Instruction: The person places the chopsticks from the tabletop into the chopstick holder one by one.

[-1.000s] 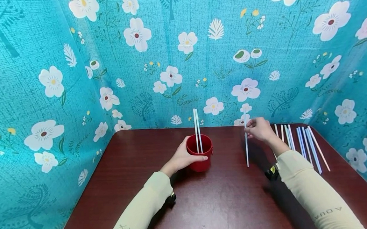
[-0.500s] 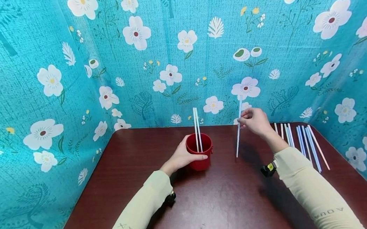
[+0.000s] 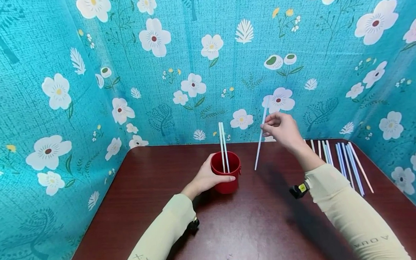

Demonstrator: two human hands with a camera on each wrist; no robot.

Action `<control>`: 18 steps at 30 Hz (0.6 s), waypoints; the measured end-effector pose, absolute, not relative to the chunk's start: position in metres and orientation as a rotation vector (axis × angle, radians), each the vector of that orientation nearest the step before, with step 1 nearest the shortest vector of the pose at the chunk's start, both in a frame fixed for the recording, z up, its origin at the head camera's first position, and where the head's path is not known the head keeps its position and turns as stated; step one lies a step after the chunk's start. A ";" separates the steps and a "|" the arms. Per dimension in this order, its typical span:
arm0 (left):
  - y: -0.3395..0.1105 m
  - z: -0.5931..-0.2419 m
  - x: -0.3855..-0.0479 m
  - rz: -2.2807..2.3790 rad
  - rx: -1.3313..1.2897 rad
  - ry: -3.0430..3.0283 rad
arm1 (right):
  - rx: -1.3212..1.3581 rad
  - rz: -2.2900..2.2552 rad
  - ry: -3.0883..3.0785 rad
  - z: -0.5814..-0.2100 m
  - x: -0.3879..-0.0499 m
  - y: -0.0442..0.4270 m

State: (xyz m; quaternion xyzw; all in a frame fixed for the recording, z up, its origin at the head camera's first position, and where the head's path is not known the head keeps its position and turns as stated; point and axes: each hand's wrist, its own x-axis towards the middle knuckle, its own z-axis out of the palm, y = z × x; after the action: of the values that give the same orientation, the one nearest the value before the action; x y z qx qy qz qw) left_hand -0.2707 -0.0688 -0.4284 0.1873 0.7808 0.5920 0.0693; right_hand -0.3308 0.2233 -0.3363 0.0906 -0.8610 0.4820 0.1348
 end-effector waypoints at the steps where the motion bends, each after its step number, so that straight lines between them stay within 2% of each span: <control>1: -0.069 -0.428 -0.271 1.781 0.566 2.351 | 0.266 1.425 -2.472 -0.334 -0.330 0.221; 11: -0.069 -0.428 -0.272 1.780 0.555 2.345 | 0.352 1.578 -2.286 -0.311 -0.323 0.197; 18: -0.069 -0.428 -0.271 1.780 0.565 2.346 | 0.377 1.598 -2.223 -0.315 -0.327 0.191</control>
State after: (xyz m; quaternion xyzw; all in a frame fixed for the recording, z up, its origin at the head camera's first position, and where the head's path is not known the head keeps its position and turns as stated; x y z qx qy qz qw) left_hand -0.2714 -0.0692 -0.4281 0.1880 0.7803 0.5922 0.0712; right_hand -0.3272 0.1911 -0.3154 0.1341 -0.7901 0.5679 0.1879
